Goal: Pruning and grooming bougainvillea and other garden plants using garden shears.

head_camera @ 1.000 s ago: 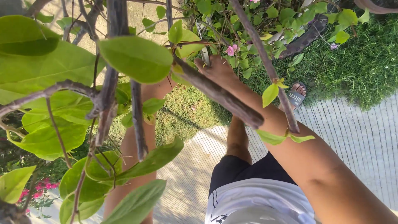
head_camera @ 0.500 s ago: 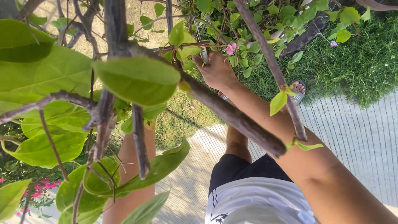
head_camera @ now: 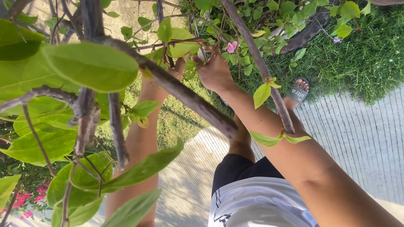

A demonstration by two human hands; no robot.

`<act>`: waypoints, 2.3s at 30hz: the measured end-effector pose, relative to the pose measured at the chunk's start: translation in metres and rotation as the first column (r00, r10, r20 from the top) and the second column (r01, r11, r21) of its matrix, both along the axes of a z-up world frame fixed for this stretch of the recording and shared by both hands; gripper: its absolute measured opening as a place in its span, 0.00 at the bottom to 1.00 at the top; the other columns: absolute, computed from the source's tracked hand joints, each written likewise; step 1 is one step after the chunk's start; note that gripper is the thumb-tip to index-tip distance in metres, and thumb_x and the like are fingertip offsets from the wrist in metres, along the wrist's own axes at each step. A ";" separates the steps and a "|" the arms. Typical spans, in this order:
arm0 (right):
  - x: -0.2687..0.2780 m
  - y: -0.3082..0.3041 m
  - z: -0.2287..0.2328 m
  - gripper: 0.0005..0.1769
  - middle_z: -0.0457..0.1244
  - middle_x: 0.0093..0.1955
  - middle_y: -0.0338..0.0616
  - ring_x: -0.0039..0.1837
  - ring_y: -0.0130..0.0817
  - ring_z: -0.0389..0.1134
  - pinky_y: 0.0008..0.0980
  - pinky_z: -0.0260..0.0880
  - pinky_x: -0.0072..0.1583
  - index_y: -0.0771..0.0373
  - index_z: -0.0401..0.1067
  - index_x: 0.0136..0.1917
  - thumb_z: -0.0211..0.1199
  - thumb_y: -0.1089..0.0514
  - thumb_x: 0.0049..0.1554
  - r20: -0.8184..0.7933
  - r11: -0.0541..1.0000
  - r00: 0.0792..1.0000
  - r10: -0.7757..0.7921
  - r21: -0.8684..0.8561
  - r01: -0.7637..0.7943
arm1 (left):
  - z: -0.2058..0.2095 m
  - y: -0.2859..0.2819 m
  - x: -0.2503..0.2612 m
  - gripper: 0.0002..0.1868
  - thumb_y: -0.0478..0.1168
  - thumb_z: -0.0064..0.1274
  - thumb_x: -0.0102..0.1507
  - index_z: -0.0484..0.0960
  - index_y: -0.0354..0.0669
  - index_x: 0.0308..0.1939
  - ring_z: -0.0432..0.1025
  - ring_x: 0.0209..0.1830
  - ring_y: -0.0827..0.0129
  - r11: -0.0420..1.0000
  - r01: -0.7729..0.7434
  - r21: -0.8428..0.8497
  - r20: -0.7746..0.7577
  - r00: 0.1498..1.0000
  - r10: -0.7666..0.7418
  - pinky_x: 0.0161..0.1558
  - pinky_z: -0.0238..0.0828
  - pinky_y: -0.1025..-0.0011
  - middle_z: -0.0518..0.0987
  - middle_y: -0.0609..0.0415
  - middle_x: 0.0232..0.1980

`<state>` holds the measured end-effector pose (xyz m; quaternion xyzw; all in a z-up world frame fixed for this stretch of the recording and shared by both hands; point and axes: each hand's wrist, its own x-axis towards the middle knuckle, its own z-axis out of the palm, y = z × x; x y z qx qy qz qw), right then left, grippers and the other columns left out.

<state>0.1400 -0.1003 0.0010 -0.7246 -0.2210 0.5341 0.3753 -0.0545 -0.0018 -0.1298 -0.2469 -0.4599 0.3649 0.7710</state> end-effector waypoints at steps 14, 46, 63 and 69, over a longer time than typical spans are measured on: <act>0.013 0.002 0.017 0.53 0.62 0.67 0.59 0.48 0.38 0.75 0.32 0.76 0.43 0.71 0.43 0.78 0.68 0.48 0.53 -0.244 0.976 0.963 0.112 -0.153 -0.152 | 0.032 -0.011 0.108 0.46 0.71 0.22 0.81 0.41 0.31 0.83 0.38 0.86 0.37 0.972 -0.124 0.200 0.077 0.991 0.111 0.80 0.32 0.39 0.41 0.24 0.86; -0.005 0.000 -0.010 0.24 0.70 0.43 0.61 0.45 0.52 0.74 0.49 0.74 0.52 0.66 0.69 0.62 0.52 0.45 0.65 0.093 0.988 0.993 0.069 -0.147 -0.054 | 0.100 -0.039 0.050 0.38 0.56 0.20 0.83 0.39 0.27 0.85 0.37 0.88 0.42 0.993 -0.057 -0.108 -0.011 0.998 0.056 0.84 0.34 0.53 0.37 0.26 0.85; -0.025 -0.133 -0.076 0.34 0.68 0.39 0.46 0.34 0.28 0.68 0.28 0.70 0.35 0.67 0.62 0.71 0.62 0.42 0.62 -0.347 0.994 0.934 0.083 -0.040 -0.103 | 0.081 -0.021 0.000 0.27 0.55 0.35 0.79 0.65 0.41 0.74 0.67 0.69 0.58 0.105 0.894 -0.436 0.783 0.319 0.534 0.67 0.65 0.57 0.70 0.41 0.69; 0.014 -0.197 -0.046 0.31 0.65 0.40 0.44 0.34 0.28 0.65 0.27 0.65 0.32 0.66 0.58 0.66 0.64 0.45 0.61 -0.421 0.993 0.906 0.037 -0.084 -0.080 | 0.202 -0.072 0.082 0.24 0.45 0.54 0.69 0.70 0.40 0.67 0.72 0.60 0.55 0.407 0.891 0.203 0.620 -0.438 0.651 0.62 0.71 0.57 0.75 0.42 0.60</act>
